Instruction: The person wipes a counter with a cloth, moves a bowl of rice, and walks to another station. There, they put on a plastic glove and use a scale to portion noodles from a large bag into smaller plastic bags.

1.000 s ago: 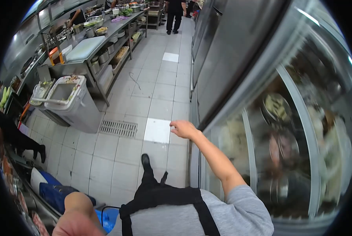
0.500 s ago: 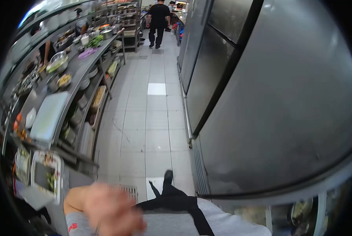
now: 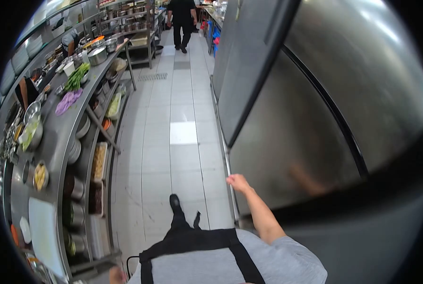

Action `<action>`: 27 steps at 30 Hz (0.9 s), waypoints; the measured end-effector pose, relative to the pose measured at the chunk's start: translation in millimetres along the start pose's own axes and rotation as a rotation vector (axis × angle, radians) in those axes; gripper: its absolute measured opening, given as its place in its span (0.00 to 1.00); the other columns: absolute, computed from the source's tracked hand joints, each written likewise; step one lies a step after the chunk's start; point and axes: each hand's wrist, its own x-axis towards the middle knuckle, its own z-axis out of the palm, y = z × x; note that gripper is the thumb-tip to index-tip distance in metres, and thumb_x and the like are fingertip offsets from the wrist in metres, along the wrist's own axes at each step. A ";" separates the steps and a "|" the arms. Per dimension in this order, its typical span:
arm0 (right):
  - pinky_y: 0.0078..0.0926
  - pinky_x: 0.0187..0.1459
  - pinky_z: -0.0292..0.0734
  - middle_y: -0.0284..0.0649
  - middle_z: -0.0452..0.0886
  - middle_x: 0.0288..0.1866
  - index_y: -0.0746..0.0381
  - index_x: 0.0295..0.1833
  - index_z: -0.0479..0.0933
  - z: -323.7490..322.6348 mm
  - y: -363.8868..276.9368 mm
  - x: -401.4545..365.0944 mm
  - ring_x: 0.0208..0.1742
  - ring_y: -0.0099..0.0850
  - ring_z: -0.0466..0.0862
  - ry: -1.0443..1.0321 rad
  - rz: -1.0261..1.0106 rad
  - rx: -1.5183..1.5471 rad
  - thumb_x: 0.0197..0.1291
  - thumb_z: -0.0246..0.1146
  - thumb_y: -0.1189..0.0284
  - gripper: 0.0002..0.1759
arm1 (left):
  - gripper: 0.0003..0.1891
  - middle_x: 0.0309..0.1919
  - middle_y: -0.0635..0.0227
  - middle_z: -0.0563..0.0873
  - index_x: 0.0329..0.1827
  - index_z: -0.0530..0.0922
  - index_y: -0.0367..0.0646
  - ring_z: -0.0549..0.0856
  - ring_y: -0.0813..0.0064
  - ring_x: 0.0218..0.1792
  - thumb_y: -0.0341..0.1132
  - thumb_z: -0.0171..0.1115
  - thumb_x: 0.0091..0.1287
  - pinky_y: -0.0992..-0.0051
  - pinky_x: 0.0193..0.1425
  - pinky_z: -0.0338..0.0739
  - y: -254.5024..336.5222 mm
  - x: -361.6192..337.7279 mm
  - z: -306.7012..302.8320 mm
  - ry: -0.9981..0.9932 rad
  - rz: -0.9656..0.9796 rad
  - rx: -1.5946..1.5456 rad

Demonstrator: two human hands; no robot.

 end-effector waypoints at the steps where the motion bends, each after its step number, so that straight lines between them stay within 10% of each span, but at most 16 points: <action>1: 0.35 0.30 0.71 0.44 0.79 0.24 0.62 0.28 0.77 -15.4 -15.5 49.5 0.28 0.36 0.78 0.055 -0.027 -0.025 0.53 0.58 0.58 0.16 | 0.20 0.32 0.57 0.77 0.49 0.71 0.41 0.76 0.59 0.33 0.34 0.55 0.52 0.62 0.34 0.70 20.9 2.7 -0.5 0.010 -0.061 -0.052; 8: 0.33 0.24 0.67 0.39 0.71 0.17 0.64 0.23 0.73 4.1 12.4 261.3 0.20 0.30 0.72 0.199 0.117 0.125 0.59 0.53 0.51 0.26 | 0.11 0.22 0.64 0.74 0.40 0.75 0.42 0.74 0.67 0.20 0.35 0.51 0.56 0.66 0.19 0.67 312.3 67.0 55.8 0.000 -0.030 -0.229; 12: 0.39 0.43 0.73 0.51 0.80 0.41 0.65 0.38 0.79 59.6 90.2 241.2 0.41 0.45 0.80 -0.450 0.522 -0.075 0.58 0.52 0.50 0.27 | 0.12 0.22 0.61 0.78 0.42 0.75 0.39 0.76 0.68 0.18 0.30 0.51 0.54 0.67 0.18 0.69 598.1 163.9 152.5 -0.260 0.637 -0.069; 14: 0.39 0.41 0.74 0.51 0.80 0.40 0.65 0.38 0.79 28.5 66.4 233.2 0.38 0.43 0.80 -0.483 0.793 0.044 0.58 0.53 0.51 0.26 | 0.09 0.24 0.63 0.80 0.36 0.75 0.36 0.79 0.72 0.22 0.32 0.54 0.55 0.73 0.26 0.74 775.3 98.3 206.8 -0.152 1.014 0.126; 17: 0.39 0.41 0.74 0.51 0.80 0.40 0.65 0.38 0.79 36.0 87.6 299.1 0.38 0.43 0.80 -0.546 0.895 0.142 0.58 0.53 0.51 0.25 | 0.06 0.17 0.69 0.75 0.29 0.74 0.38 0.75 0.79 0.19 0.31 0.53 0.59 0.78 0.24 0.71 968.7 -10.6 274.4 -0.475 1.066 -0.054; 23: 0.39 0.41 0.74 0.51 0.80 0.40 0.64 0.38 0.79 -17.4 128.5 576.7 0.37 0.44 0.80 -0.648 0.582 0.062 0.59 0.52 0.53 0.24 | 0.08 0.16 0.70 0.74 0.27 0.73 0.39 0.74 0.79 0.16 0.31 0.49 0.63 0.78 0.20 0.68 1124.2 1.3 361.3 -0.761 0.953 0.169; 27: 0.39 0.50 0.71 0.50 0.78 0.47 0.66 0.42 0.77 -142.5 65.7 875.3 0.48 0.43 0.78 -0.341 0.228 -0.022 0.62 0.47 0.57 0.24 | 0.05 0.20 0.63 0.79 0.28 0.75 0.39 0.81 0.70 0.21 0.27 0.50 0.57 0.71 0.22 0.77 1149.7 75.2 331.7 -0.528 0.526 0.508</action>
